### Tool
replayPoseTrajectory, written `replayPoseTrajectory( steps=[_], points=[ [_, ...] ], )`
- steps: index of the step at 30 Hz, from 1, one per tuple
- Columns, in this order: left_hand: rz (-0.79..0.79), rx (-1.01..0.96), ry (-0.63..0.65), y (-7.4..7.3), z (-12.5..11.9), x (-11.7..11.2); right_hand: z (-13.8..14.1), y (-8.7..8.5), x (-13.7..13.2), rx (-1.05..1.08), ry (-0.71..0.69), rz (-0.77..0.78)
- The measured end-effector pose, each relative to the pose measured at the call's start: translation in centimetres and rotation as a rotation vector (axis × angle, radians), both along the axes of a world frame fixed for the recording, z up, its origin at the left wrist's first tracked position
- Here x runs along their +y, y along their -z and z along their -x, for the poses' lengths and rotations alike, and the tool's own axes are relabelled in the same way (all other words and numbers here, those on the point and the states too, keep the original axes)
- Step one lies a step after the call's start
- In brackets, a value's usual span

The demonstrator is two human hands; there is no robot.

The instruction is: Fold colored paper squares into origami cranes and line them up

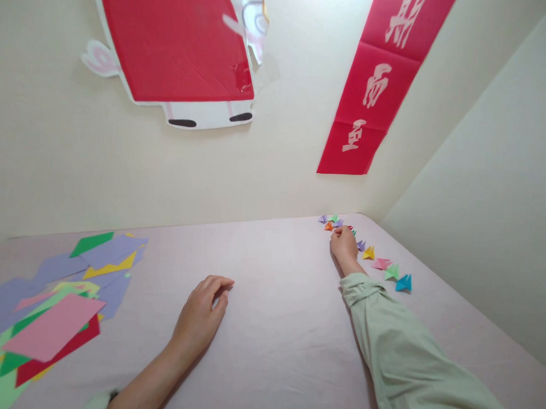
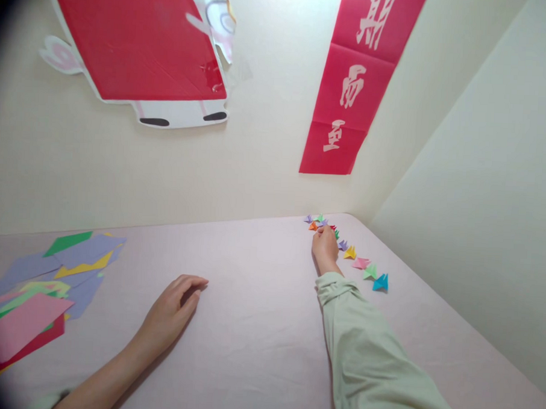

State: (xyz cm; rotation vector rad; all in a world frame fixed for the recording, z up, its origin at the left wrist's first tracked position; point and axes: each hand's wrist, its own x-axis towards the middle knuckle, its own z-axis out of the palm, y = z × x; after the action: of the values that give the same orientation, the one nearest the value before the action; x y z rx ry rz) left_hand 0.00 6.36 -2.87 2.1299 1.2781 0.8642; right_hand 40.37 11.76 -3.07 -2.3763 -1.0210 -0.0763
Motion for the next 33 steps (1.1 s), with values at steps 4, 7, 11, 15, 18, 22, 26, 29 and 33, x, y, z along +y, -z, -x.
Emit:
replayPoseTrajectory(
  steps=[4, 7, 11, 15, 18, 22, 26, 29, 33],
  points=[
    [-0.004, -0.004, 0.002, 0.0, 0.0, 0.0, 0.3, -0.2, -0.1, -0.014, -0.033, 0.024],
    [-0.008, -0.005, -0.007, -0.2, 0.0, 0.0, 0.5, -0.2, -0.1, -0.018, -0.064, 0.048],
    [-0.013, -0.001, -0.009, -0.2, 0.0, -0.1, 0.6, -0.1, 0.1, -0.021, -0.097, 0.083],
    [-0.015, 0.001, -0.007, -0.2, 0.0, 0.0, 0.7, -0.1, 0.2, -0.027, -0.106, 0.116],
    [-0.018, 0.001, -0.011, -0.2, 0.0, -0.1, 0.8, -0.3, 0.2, -0.035, -0.104, 0.138],
    [-0.024, -0.002, -0.012, -0.3, 0.0, -0.1, 1.0, -0.5, 0.2, -0.047, -0.098, 0.175],
    [-0.029, 0.0, -0.008, -0.4, -0.1, 0.0, 1.4, -0.7, 0.0, -0.066, -0.087, 0.223],
    [-0.034, -0.002, -0.005, -0.4, -0.1, 0.1, 2.2, -0.9, -0.4, -0.092, -0.1, 0.259],
    [-0.04, 0.004, 0.011, -0.3, 0.1, 0.2, 4.1, -1.8, -1.7, -0.144, -0.159, 0.309]
  ],
)
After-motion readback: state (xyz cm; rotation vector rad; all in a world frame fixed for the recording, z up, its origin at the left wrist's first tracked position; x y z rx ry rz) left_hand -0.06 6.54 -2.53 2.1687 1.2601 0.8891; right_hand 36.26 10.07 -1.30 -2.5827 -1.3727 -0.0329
